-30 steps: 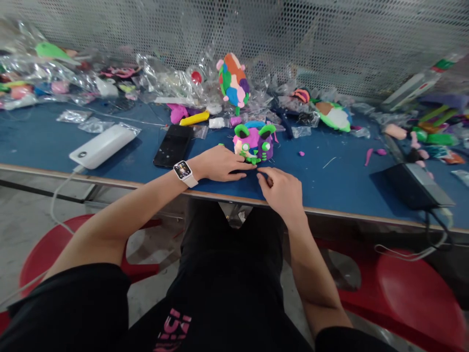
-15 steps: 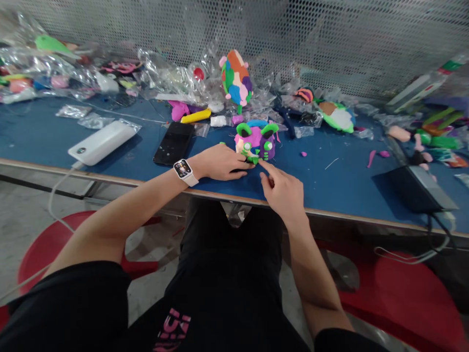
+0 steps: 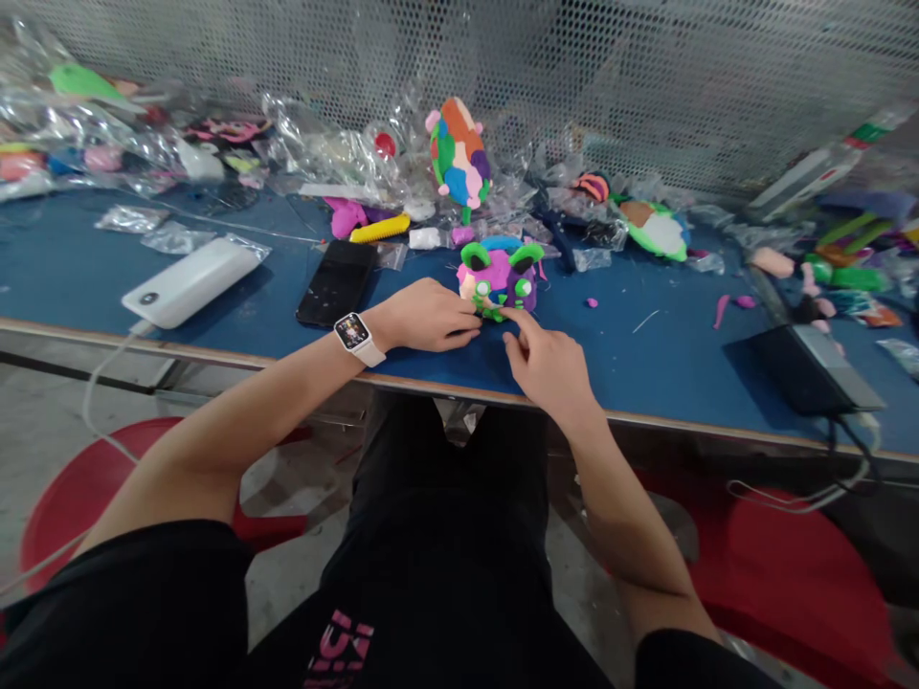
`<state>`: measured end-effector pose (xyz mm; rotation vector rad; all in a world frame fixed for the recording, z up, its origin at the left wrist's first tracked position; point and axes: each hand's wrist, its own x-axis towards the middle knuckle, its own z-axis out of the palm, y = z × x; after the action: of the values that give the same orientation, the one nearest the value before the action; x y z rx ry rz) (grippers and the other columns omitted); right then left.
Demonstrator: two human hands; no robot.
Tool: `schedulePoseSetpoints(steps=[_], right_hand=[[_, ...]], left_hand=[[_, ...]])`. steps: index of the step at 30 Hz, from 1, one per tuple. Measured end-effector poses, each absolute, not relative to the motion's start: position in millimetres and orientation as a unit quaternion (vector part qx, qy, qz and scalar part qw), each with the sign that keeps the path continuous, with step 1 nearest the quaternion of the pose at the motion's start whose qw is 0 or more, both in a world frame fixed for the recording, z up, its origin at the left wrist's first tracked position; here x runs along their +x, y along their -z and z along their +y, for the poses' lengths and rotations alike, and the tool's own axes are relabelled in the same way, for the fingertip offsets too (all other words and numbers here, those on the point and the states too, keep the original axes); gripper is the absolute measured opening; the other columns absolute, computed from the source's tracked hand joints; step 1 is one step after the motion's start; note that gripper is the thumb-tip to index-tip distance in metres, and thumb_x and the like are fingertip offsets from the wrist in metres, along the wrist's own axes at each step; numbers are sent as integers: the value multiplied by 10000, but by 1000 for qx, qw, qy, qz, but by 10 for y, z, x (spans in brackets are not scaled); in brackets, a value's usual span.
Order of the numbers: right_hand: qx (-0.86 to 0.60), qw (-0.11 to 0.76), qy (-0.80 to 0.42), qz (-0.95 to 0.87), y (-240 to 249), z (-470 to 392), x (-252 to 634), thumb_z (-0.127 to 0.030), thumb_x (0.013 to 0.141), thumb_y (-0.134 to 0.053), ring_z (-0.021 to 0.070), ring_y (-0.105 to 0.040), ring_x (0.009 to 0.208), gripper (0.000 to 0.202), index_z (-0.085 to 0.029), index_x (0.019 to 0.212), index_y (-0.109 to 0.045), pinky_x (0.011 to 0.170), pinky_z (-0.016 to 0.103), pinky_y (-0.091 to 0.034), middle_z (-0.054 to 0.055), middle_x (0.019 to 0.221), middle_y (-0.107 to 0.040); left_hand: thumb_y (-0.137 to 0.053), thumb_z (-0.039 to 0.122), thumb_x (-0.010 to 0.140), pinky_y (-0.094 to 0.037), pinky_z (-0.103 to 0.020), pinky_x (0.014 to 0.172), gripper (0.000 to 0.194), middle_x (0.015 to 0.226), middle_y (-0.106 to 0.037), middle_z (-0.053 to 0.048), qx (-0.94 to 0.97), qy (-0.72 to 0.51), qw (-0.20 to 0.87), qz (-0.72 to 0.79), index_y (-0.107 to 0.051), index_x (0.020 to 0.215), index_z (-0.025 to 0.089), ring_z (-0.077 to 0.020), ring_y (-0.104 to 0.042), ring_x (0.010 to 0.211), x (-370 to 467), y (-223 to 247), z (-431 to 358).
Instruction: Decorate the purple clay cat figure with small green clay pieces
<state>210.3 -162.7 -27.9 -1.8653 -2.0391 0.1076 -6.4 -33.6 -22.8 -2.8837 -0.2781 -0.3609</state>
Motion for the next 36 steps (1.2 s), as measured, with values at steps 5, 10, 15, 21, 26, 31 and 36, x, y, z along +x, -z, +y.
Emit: schedulePoseSetpoints(steps=[5,10,15,21,26,31,36], right_hand=[[-675,207,-20,-708,338,-1648,2104,-355,1041,-484,186,-632,637,426,-303,1429,-651,598,312,-291,10,757,-734],[-673,212,-9,-709,355,-1658,2098,-360,1042,-487,186,-623,628,412,-307,1415,-653,594,309,-277,8,764,-738],[-669,236,-18,-705,353,-1679,2106,-341,1048,-466,192,-616,626,414,-250,1411,-642,610,317,-315,17,767,-736],[-665,243,-10,-706,370,-1699,2101,-319,1053,-436,196,-644,672,410,-256,1354,-709,645,328,-367,39,818,-759],[-659,283,-21,-697,353,-1725,2090,-303,1045,-451,195,-640,692,401,-233,1342,-711,680,325,-427,38,810,-736],[-716,306,28,-627,238,-1617,2472,-259,978,-555,238,-667,869,283,-210,1142,-781,822,381,-498,83,937,-720],[-795,164,46,-583,160,-1333,2986,-261,964,-611,315,-677,952,391,-208,1324,-754,794,451,-474,202,1281,-688]], left_hand=[[-457,376,1109,-467,-287,632,351,1067,-829,-32,-972,180,112,-102,-778,1162,245,-140,-759,826,-96,230,-309],[-466,381,1115,-465,-301,610,376,1024,-825,-42,-972,155,132,-114,-668,1387,217,-168,-762,799,-92,247,-308],[-462,392,1113,-452,-281,621,406,1114,-821,-70,-981,117,108,-113,-608,1449,216,-177,-776,883,-70,247,-303],[-453,382,1106,-442,-290,618,430,1207,-808,-89,-983,88,100,-125,-583,1475,205,-189,-783,925,-46,220,-330],[-453,383,1101,-432,-287,612,471,1248,-798,-98,-983,86,106,-123,-545,1531,216,-186,-779,926,-40,235,-327],[-464,347,1092,-402,-283,584,489,1063,-828,-62,-983,93,108,-113,-521,1568,251,-169,-760,816,-36,257,-305],[-468,325,1082,-380,-295,559,496,1060,-825,-52,-983,87,122,-109,-533,1571,274,-160,-747,801,-30,256,-308]])
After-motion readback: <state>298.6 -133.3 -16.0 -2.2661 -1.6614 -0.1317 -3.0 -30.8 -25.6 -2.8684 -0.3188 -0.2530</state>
